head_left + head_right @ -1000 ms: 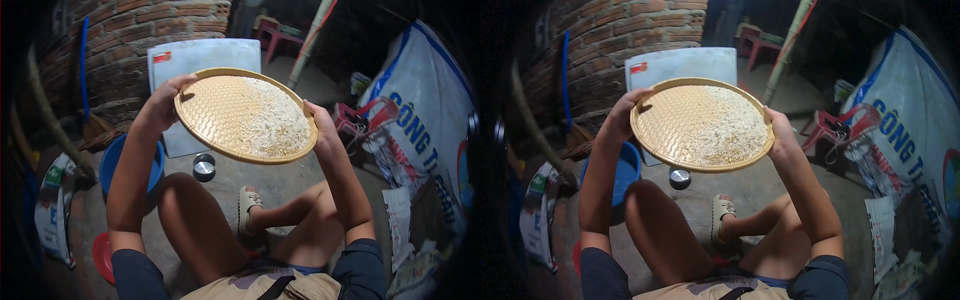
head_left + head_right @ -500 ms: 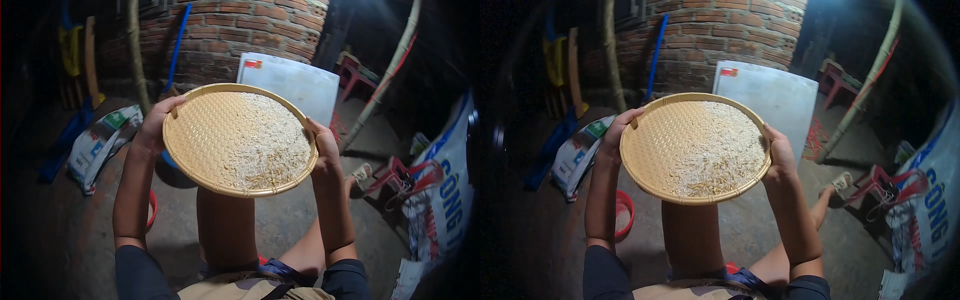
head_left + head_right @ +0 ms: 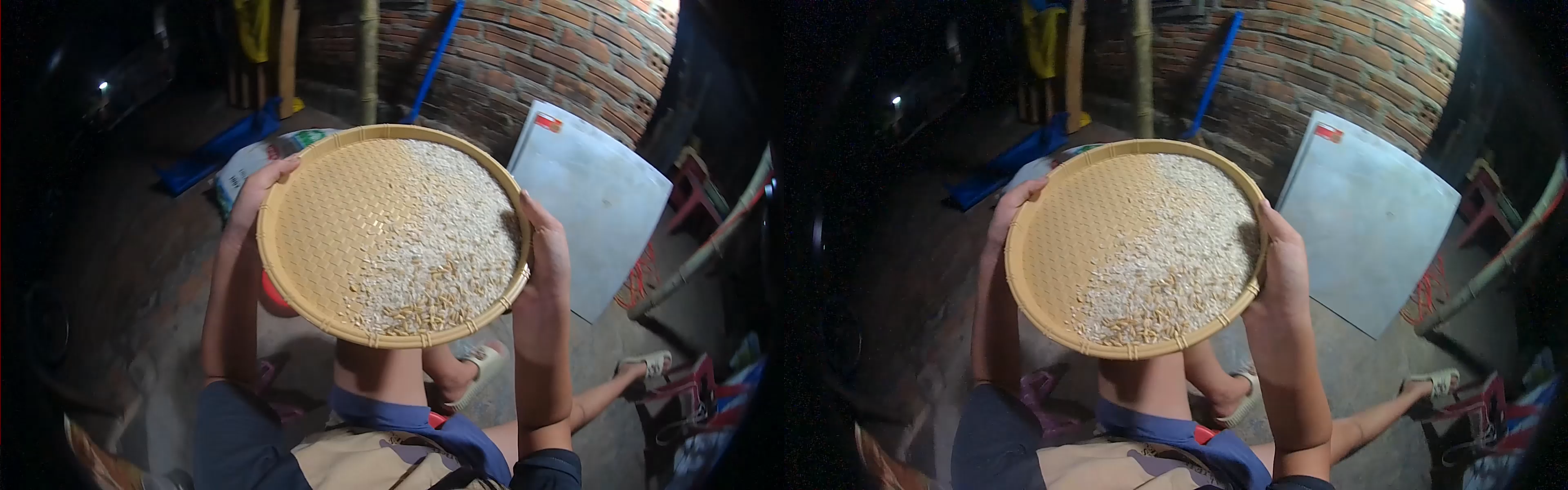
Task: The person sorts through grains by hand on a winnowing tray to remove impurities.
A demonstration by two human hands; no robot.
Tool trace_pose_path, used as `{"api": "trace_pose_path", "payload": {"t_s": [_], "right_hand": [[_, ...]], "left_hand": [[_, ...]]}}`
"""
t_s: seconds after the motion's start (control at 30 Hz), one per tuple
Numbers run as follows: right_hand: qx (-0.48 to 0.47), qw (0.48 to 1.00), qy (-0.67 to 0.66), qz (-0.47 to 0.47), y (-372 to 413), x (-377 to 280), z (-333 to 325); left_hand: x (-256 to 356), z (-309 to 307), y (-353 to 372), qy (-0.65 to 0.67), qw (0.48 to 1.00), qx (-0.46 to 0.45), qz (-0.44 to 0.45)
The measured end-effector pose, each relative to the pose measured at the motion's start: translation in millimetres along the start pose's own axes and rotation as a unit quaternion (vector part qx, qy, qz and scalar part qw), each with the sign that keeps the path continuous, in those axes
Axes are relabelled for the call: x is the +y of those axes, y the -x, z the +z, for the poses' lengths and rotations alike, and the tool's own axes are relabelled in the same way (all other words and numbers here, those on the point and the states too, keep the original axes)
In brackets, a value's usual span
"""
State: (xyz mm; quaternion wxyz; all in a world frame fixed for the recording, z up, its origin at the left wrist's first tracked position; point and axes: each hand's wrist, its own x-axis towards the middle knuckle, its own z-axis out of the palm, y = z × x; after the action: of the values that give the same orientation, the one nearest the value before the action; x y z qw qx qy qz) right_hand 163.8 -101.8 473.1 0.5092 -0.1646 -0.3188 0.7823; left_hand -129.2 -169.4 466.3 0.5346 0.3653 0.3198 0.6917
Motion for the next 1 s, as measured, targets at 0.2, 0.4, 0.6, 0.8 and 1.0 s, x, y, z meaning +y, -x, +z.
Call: {"api": "trace_pose_path", "payload": {"t_s": [0.2,0.4,0.6,0.8,1.0], "right_hand": [[0.018,0.998,-0.016,0.056,-11,-14,-15],[0.111,0.993,-0.011,0.031,2,-21,-85],[0.149,0.989,-0.011,0.016,37,-70,-180],[0.211,0.975,0.048,-0.051,21,-20,-153],[0.186,0.981,0.034,-0.047,5,17,-162]], "left_hand": [[12,42,23,-0.182,0.98,0.082,0.004],[-76,26,-13,-0.067,0.995,-0.033,-0.069],[-167,78,-40,-0.05,0.989,-0.079,-0.114],[-156,39,-55,-0.05,0.991,-0.059,-0.112],[-165,8,-58,-0.065,0.995,-0.006,-0.082]]}}
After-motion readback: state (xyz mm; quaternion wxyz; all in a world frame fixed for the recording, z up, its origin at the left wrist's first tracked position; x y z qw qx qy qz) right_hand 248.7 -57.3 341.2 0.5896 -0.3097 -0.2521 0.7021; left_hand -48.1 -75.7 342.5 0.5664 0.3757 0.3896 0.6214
